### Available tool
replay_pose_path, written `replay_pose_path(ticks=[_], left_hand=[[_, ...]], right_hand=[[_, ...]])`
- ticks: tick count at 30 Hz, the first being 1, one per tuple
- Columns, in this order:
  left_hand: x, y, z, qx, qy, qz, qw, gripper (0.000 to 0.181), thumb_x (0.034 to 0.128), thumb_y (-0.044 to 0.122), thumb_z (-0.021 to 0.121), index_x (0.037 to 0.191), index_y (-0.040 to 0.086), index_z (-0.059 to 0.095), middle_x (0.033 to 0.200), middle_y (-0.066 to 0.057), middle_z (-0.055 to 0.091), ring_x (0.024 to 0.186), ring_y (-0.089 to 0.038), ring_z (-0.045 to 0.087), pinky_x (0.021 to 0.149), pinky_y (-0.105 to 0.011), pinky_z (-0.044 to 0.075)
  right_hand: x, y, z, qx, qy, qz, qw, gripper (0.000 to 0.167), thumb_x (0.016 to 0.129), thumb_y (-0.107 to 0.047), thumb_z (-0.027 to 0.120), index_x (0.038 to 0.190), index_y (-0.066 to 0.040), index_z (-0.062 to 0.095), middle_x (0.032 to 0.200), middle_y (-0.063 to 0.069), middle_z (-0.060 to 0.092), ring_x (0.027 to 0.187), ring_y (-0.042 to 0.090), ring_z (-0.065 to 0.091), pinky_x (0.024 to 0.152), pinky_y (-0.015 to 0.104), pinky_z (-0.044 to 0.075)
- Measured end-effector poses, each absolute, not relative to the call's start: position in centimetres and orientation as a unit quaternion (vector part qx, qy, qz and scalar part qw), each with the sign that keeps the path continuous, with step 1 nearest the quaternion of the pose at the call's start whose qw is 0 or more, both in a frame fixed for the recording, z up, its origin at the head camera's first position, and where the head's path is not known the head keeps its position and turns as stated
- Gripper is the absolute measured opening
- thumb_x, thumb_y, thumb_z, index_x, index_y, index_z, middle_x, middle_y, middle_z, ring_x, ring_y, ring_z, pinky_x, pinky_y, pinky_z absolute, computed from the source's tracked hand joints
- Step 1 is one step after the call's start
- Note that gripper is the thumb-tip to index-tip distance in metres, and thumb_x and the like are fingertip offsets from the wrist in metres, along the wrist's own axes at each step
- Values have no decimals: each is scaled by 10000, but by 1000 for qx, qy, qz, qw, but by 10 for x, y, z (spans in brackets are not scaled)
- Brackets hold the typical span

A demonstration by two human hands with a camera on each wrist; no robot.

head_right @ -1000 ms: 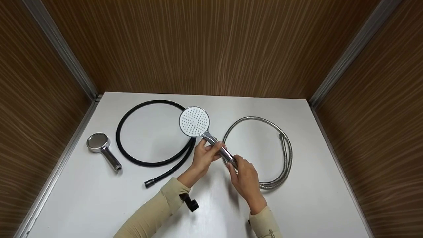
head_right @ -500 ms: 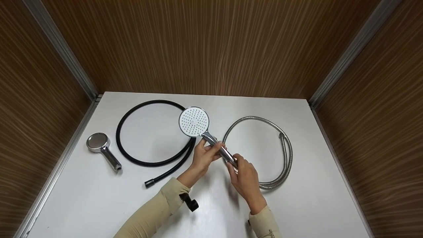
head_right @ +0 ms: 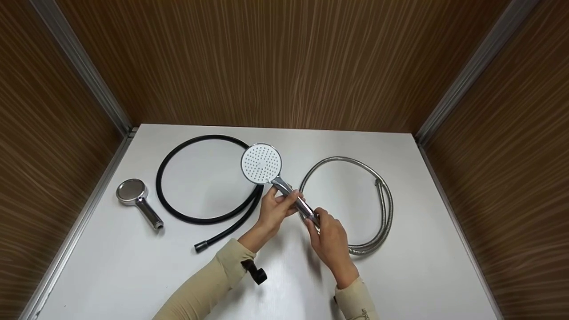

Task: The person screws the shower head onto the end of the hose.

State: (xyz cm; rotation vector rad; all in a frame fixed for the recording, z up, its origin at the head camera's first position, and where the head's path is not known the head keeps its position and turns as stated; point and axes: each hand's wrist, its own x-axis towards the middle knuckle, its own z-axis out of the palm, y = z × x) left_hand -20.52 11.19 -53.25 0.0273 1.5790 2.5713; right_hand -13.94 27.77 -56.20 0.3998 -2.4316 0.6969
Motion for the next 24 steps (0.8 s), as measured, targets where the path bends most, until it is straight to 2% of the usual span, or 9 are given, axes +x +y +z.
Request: replay_pose_path(ticks=[10, 17, 20, 24], left_hand=[[-206, 114, -531, -2, 521, 852, 55, 421, 953, 59, 774, 1323, -30, 594, 1042, -266, 777, 969, -291, 792, 848, -386, 703], [-206, 114, -531, 0, 524, 850, 48, 391, 951, 53, 774, 1297, -23, 607, 1006, -259, 780, 949, -315, 794, 837, -388, 705], [-206, 113, -531, 0, 523, 851, 50, 393, 947, 53, 778, 1294, -23, 609, 1005, -261, 780, 964, -345, 792, 840, -392, 705], [-206, 113, -530, -4, 523, 850, 63, 423, 954, 68, 778, 1333, 6, 601, 1018, -233, 783, 959, -291, 792, 863, -379, 701]], right_hand=[[-141, 278, -563, 151, -910, 257, 288, 284, 933, -25, 772, 1166, 54, 629, 811, 93, 673, 687, 179, 610, 571, 399, 560], [-141, 278, -565, 151, -906, 258, 300, 420, 879, -41, 839, 1207, 41, 589, 810, 116, 710, 661, 175, 612, 542, 357, 543], [-141, 278, -565, 150, -906, 256, 301, 419, 876, -41, 842, 1201, 39, 590, 812, 119, 693, 657, 171, 592, 538, 348, 529], [-140, 278, -563, 145, -911, 259, 286, 382, 900, -44, 821, 1203, 42, 603, 852, 130, 709, 686, 180, 617, 563, 369, 558]])
